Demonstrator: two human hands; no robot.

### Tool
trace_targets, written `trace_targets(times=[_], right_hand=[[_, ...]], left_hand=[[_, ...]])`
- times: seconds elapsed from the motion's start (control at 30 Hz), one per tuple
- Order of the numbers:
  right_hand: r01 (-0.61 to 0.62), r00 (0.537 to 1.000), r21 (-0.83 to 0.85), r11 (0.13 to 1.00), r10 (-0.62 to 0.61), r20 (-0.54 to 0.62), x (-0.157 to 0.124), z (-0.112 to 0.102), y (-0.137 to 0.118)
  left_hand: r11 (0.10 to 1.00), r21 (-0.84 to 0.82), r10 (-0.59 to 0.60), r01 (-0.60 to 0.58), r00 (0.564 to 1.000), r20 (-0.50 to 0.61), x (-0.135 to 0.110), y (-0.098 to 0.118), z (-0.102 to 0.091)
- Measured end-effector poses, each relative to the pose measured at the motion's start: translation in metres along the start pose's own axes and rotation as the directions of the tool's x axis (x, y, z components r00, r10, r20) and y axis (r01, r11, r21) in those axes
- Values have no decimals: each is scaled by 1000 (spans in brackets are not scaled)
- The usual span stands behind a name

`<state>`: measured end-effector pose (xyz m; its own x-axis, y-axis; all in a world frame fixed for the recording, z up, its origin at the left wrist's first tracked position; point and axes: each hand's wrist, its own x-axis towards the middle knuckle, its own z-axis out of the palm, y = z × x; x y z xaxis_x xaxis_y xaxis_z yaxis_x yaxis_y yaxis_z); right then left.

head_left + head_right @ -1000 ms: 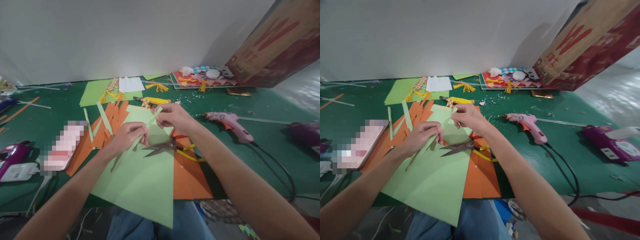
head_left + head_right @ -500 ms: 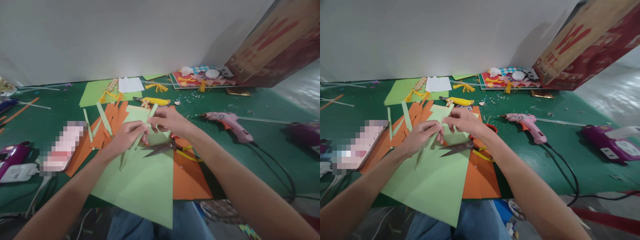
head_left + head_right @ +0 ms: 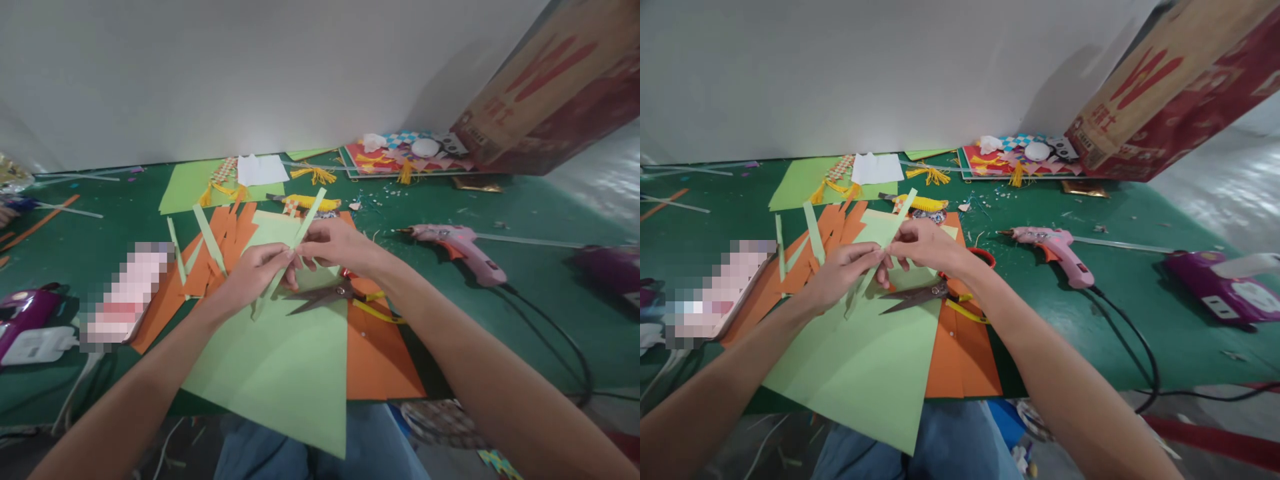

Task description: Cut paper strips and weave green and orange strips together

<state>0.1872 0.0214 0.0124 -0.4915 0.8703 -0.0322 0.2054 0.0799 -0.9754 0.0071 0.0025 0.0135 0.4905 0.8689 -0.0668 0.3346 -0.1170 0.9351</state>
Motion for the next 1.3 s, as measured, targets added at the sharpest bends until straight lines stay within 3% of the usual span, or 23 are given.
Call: trace_targets(times=[0.13, 0.27, 0.37, 0.53, 0.77, 1.0, 1.17, 1.3], right_hand=[[42, 999, -11, 999, -43, -13, 1, 2, 3], [2, 983, 20, 1000, 2, -186, 2, -3, 1], [3, 946, 65, 998, 18, -324, 3, -9, -2], [127, 851, 165, 978, -22, -526, 5, -22, 1], [218, 767, 171, 961, -60, -639, 5, -34, 4], [341, 610, 191, 920, -62, -790, 4, -49, 8], [341, 607, 228, 912, -29, -794, 8, -47, 11], [340, 603, 260, 904, 3, -798, 7, -50, 10]], left_hand=[[1000, 20, -15, 14, 1000, 18, 0, 1, 0], [999, 13, -31, 31, 999, 33, -1, 2, 0], [1000, -4, -28, 29, 999, 39, -1, 4, -1], [998, -62, 0, 2, 999, 39, -2, 2, -4], [997, -73, 12, -12, 1000, -2, -2, 0, -12], [977, -194, 55, -87, 985, -162, 3, -5, -24], [941, -292, 77, -171, 949, -307, 8, -9, -30], [909, -329, 81, -255, 885, -459, 10, -10, -40]])
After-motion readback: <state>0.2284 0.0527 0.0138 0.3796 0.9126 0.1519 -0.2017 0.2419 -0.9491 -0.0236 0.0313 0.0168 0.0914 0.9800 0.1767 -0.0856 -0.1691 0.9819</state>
